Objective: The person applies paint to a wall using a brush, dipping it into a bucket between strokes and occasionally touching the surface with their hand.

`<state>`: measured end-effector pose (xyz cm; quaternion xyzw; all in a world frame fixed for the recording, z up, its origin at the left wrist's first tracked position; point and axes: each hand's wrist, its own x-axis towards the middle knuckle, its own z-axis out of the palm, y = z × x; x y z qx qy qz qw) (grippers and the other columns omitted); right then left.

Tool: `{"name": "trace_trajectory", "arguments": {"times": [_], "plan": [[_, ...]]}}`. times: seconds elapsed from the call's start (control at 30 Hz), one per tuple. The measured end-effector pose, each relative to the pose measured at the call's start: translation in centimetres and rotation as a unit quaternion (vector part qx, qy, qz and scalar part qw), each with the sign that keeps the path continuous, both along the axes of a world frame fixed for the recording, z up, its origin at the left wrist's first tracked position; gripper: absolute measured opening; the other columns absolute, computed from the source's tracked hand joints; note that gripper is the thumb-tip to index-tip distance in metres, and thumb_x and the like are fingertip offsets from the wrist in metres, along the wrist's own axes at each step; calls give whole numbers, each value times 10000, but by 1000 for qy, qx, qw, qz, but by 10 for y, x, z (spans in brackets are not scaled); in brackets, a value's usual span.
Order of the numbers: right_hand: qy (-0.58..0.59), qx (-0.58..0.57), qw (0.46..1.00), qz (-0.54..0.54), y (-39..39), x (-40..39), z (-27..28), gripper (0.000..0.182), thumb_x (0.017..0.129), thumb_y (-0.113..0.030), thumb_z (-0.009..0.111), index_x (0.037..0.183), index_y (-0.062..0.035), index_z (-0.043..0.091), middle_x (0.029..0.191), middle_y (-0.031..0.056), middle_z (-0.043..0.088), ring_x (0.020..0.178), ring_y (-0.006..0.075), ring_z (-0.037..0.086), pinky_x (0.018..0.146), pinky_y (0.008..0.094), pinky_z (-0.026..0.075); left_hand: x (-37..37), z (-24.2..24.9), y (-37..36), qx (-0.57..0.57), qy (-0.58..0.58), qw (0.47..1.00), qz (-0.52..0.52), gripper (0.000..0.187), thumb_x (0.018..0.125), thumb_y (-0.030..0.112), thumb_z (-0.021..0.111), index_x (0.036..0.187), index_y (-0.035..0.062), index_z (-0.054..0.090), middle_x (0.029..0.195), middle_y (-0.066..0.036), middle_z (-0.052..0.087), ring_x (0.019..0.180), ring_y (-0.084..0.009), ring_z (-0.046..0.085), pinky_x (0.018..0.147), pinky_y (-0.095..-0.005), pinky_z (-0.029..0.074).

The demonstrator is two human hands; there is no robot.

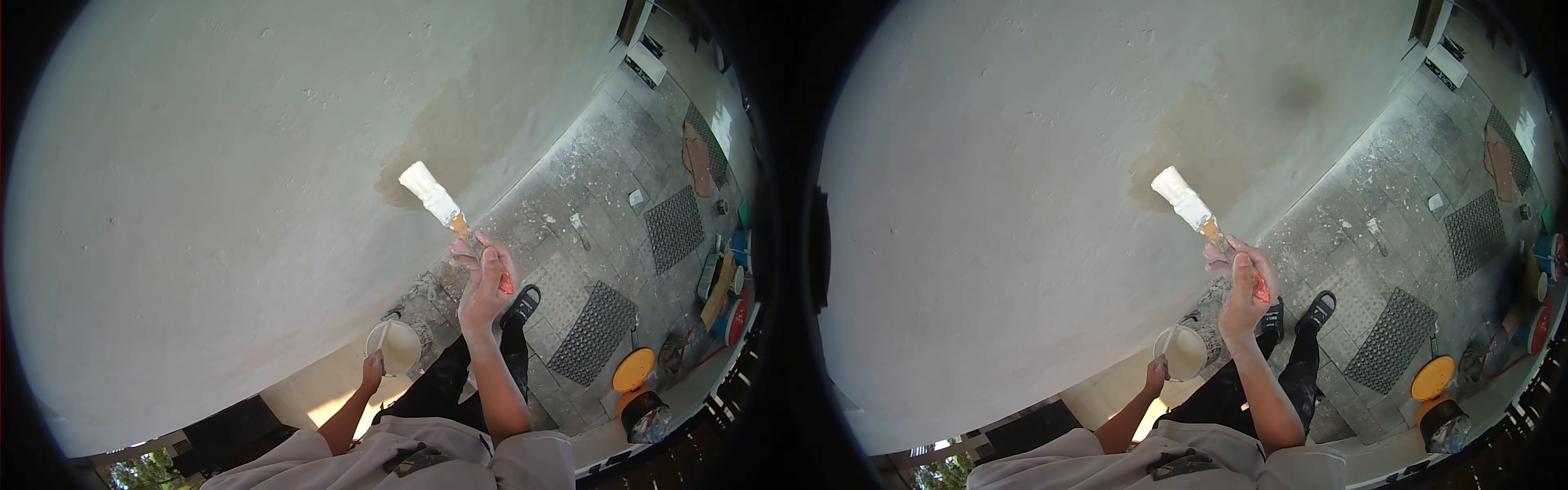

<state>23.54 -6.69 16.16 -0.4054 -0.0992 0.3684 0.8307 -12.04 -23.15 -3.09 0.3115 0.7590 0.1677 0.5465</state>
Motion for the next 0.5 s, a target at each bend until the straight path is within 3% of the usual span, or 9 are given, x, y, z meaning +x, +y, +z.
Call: {"name": "trace_trajectory", "arguments": {"times": [0.13,0.37,0.5], "plan": [[-25,55,998,4,19,13,23,281,947,-148,449,1055,98,530,1008,188,594,784,305,662,617,341,552,-1,-1,0,7,-5,1000,-7,322,956,298,434,699,106,454,545,38,359,453,-66,347,427,-248,330],[-36,0,999,13,16,11,-9,276,944,-144,446,1008,104,547,988,192,593,786,308,662,607,348,556,-2,-2,-2,2,-1,1000,-7,322,957,294,432,696,105,453,544,39,363,453,-65,347,427,-242,329],[-29,26,999,0,17,18,8,281,943,-147,445,1003,108,547,974,189,594,778,306,661,605,344,557,4,0,1,8,-3,1000,-9,322,956,294,435,695,106,451,540,41,358,450,-66,346,428,-241,329]]}}
